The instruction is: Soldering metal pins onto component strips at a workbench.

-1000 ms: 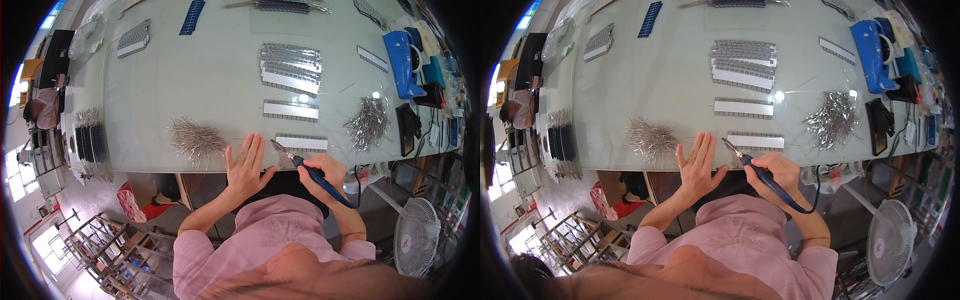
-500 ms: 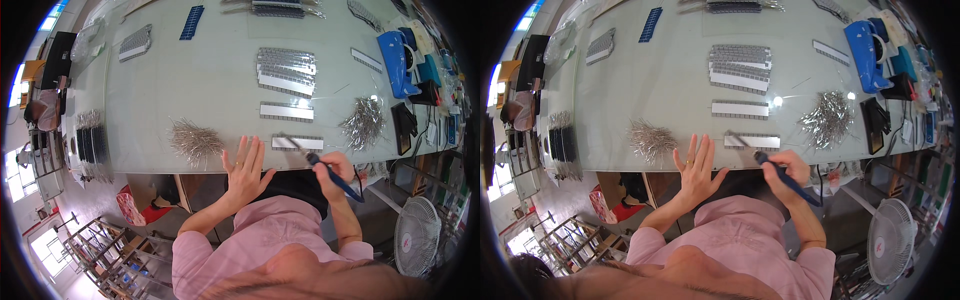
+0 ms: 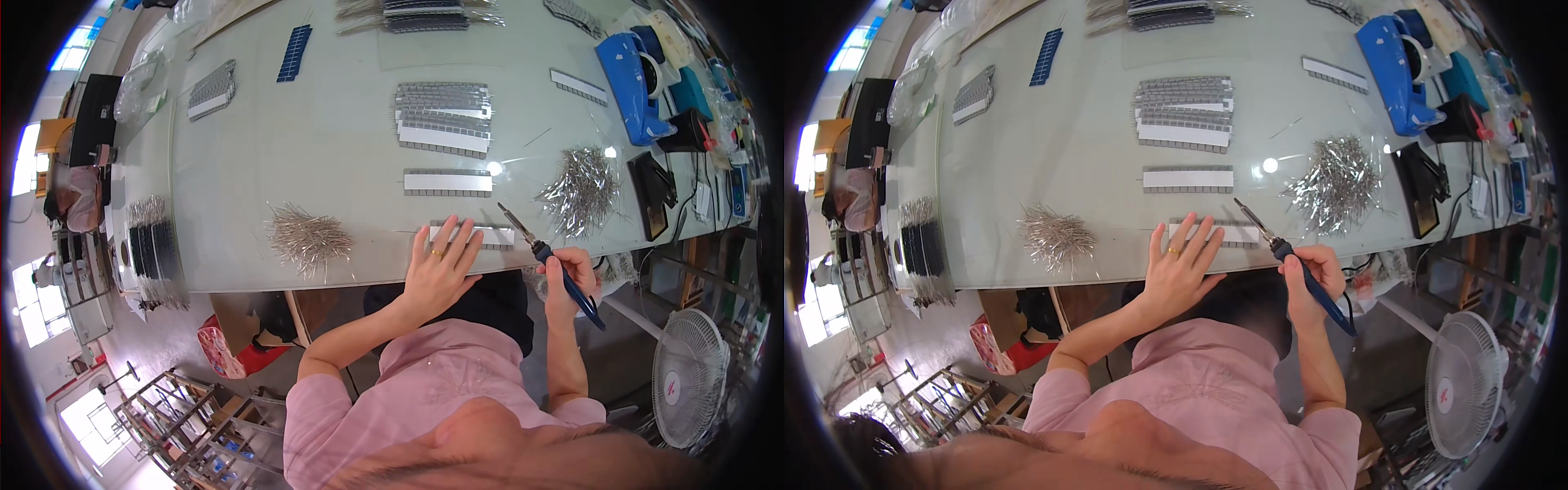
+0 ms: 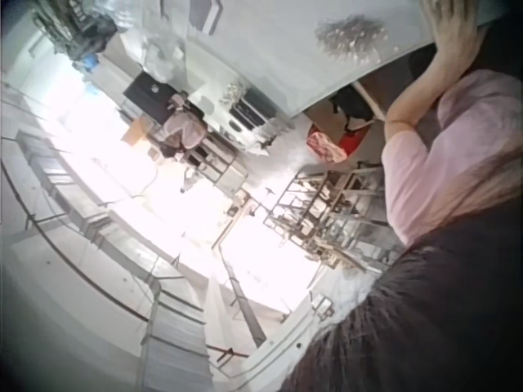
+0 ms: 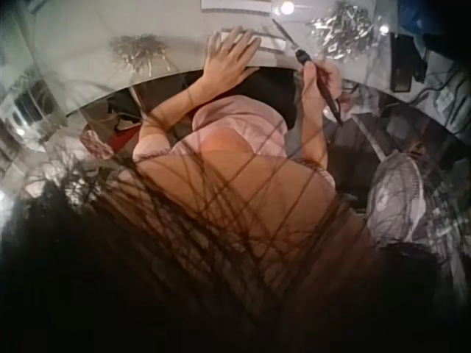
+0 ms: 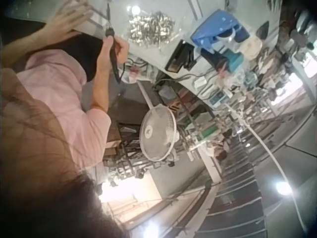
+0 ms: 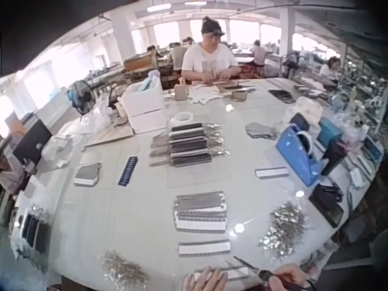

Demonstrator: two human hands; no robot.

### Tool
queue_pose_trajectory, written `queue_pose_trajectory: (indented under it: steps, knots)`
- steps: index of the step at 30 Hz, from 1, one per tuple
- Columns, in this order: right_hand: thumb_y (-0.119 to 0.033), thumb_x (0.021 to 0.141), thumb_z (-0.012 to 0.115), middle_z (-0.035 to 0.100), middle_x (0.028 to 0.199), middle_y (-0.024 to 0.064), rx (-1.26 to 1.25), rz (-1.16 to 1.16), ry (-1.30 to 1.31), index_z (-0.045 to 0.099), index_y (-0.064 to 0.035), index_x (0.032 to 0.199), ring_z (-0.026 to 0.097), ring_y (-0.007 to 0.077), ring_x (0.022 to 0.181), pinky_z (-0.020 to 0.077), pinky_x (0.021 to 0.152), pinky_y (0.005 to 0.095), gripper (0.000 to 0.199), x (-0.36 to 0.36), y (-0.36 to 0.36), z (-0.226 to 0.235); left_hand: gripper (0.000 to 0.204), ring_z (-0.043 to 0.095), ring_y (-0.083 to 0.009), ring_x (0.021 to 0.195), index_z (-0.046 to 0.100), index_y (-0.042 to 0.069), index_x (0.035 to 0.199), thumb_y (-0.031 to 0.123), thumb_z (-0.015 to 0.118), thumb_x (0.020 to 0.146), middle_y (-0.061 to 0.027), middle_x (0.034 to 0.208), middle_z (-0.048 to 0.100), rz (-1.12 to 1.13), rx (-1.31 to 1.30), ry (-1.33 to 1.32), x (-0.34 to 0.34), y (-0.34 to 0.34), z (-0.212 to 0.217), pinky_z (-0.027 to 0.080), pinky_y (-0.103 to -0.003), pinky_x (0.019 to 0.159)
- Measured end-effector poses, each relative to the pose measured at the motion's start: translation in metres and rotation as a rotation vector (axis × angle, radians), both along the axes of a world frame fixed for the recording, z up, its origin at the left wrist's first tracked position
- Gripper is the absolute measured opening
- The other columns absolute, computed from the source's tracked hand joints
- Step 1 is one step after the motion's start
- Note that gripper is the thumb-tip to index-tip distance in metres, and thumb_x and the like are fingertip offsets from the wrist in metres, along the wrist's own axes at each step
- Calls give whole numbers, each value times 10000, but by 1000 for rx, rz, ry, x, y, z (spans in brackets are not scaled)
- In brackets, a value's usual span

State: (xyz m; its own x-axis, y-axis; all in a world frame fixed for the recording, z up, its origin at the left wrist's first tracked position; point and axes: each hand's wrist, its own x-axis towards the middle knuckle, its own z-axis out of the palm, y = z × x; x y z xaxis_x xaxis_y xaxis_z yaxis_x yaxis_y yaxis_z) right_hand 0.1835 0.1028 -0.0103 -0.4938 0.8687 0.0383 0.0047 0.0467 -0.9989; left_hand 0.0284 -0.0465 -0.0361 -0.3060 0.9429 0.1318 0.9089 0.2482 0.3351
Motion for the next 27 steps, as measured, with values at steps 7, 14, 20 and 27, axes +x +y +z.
queue_pose_trajectory:
  steps: [7,14,20,27]
  knots:
    - [9,880,618,603,823,48,27,-102,8,556,2,940,587,80,639,472,605,199,86,4,18,-4,376,557,-182,1154,646,127,1166,147,641,791,-4,1214,609,-147,179,189,1,-5,-1,268,-499,1064]
    - [-33,893,622,589,822,54,39,-240,64,559,-5,957,582,111,651,466,611,221,94,7,47,-29,363,616,-169,982,635,90,1139,79,590,779,-23,1003,620,-301,202,34,-39,9,36,350,-478,1058]
    - [-46,903,607,583,816,45,67,-307,116,555,-13,953,576,107,652,460,622,226,79,-3,53,-43,295,597,-247,959,640,115,1073,80,638,780,-55,999,633,-66,336,274,-171,109,51,421,-455,934]
    - [-26,900,597,564,820,30,157,-213,61,540,-21,941,564,84,649,441,608,204,71,-1,54,-48,276,547,-254,1015,644,162,1107,167,649,831,-42,1044,589,19,281,512,-255,179,11,406,-426,924]
